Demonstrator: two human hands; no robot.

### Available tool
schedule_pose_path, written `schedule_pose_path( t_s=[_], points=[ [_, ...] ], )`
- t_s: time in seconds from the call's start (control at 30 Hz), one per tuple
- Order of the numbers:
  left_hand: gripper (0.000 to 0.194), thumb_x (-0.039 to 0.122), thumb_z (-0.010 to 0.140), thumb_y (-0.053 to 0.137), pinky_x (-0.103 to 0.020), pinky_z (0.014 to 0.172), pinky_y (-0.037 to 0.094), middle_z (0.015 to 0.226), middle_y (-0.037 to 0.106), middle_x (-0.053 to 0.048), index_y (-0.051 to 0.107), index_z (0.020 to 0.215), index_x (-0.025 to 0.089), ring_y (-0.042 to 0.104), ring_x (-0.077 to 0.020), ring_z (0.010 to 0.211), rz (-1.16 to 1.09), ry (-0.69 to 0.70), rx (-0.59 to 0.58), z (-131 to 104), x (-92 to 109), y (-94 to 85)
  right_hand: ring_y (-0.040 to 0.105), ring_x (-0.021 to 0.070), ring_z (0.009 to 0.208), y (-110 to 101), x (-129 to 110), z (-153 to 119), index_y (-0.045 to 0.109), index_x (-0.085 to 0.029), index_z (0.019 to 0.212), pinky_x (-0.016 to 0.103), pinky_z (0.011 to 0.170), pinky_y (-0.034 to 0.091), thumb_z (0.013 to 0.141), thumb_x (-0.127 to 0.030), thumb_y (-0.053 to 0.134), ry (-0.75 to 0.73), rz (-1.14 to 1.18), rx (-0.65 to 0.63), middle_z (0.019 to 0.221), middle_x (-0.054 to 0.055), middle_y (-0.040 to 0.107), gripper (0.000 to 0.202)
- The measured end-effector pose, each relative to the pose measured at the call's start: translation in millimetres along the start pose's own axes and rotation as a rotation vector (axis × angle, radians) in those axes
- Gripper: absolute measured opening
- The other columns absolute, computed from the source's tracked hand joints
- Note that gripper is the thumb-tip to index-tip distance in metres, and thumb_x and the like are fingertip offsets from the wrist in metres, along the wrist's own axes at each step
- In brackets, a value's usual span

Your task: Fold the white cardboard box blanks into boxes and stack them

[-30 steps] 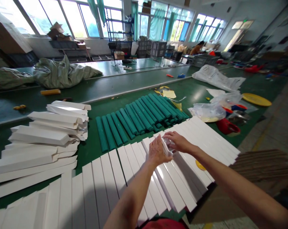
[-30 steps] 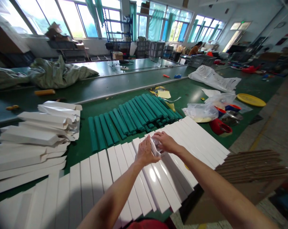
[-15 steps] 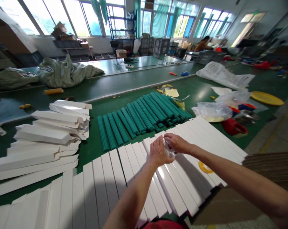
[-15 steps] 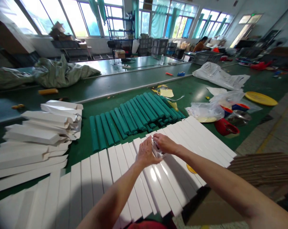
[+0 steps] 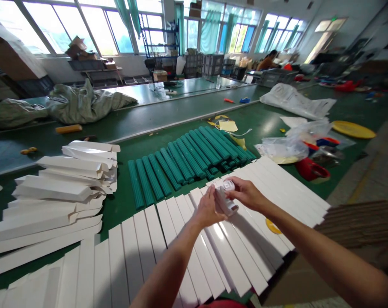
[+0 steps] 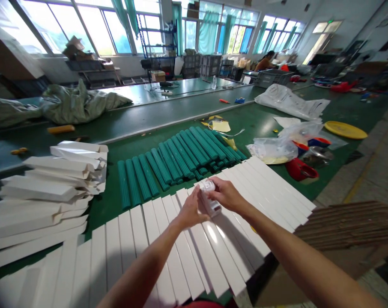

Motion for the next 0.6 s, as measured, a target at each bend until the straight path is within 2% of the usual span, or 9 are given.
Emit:
schedule_pose_path(
  t_s=[0.07,0.13,0.2,0.3,0.37,0.5,0.6],
  points=[
    [0.083,0.034,0.066,0.076,-0.052,0.11,0.04,0.146,0.046,-0.014,0.043,0.14,0.02,0.046,-0.0341,0.134,-0.148,-0.059,0.052,-3.4,0.8,-16.4,0.065,0.0172,0.066,8.9,3.4,-13.2,0.059,-0.018,0.107,0.028,0.062,0.052,0.079,-0.036,0.063,0.104,0.195,-0.028,0.073,0.0,0.066,0.033],
    [0.06,0.04,0.085,0.058,-0.046,0.098,0.051,0.134,0.056,-0.016,0.045,0.138,0.016,0.058,-0.0284,0.12,-0.209,-0.095,0.093,-7.1,8.8,-28.8,0.065,0.017,0.063,16.4,3.8,-23.8,0.058,-0.016,0.111,0.028,0.06,0.053,0.076,-0.037,0.067,0.162,0.308,-0.023,0.07,0.0,0.065,0.042],
    [0.053,0.044,0.091,0.048,-0.039,0.084,0.057,0.116,0.066,-0.014,0.049,0.135,0.013,0.066,-0.0236,0.104,-0.28,-0.112,0.087,-10.7,23.7,-33.3,0.064,0.0158,0.061,23.6,0.5,-31.4,0.059,-0.015,0.117,0.028,0.058,0.053,0.074,-0.037,0.069,0.174,0.37,-0.011,0.071,0.0,0.066,0.049],
    [0.051,0.046,0.086,0.058,-0.031,0.072,0.058,0.095,0.071,-0.008,0.058,0.125,0.013,0.069,-0.0188,0.084,-0.383,-0.092,0.028,-18.0,52.9,-30.1,0.062,0.0142,0.059,34.6,-9.7,-39.1,0.058,-0.015,0.124,0.027,0.056,0.053,0.078,-0.038,0.067,0.126,0.376,-0.007,0.079,0.002,0.068,0.052],
    [0.048,0.041,0.078,0.069,-0.03,0.07,0.058,0.088,0.071,-0.005,0.064,0.117,0.014,0.068,-0.0167,0.075,-0.455,-0.078,0.021,-25.2,67.2,-28.8,0.064,0.016,0.064,37.3,-17.6,-43.1,0.059,-0.017,0.125,0.029,0.06,0.054,0.081,-0.035,0.062,0.062,0.239,0.038,0.086,0.005,0.069,0.047],
    [0.038,0.036,0.071,0.077,-0.026,0.065,0.054,0.078,0.071,-0.003,0.073,0.102,0.014,0.063,-0.0137,0.066,-0.47,-0.121,0.086,-42.3,69.8,-34.2,0.066,0.0257,0.098,38.0,-39.4,-54.0,0.062,-0.015,0.12,0.039,0.087,0.054,0.084,-0.028,0.055,-0.145,-0.202,0.218,0.109,0.014,0.068,0.039],
    [0.033,0.037,0.072,0.076,-0.025,0.06,0.05,0.073,0.068,-0.001,0.075,0.097,0.014,0.058,-0.0121,0.062,-0.422,-0.113,0.087,-54.5,66.6,-41.7,0.065,0.026,0.097,49.8,-49.0,-61.3,0.06,-0.014,0.124,0.04,0.086,0.054,0.087,-0.025,0.05,-0.218,-0.331,0.224,0.107,0.016,0.067,0.04]
  ],
)
Point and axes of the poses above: each hand's wrist, its own z-axis towards the middle knuckle, its own y-axis out of the palm, x = y × z, the point moved 8 cm from there along z, towards the middle knuckle
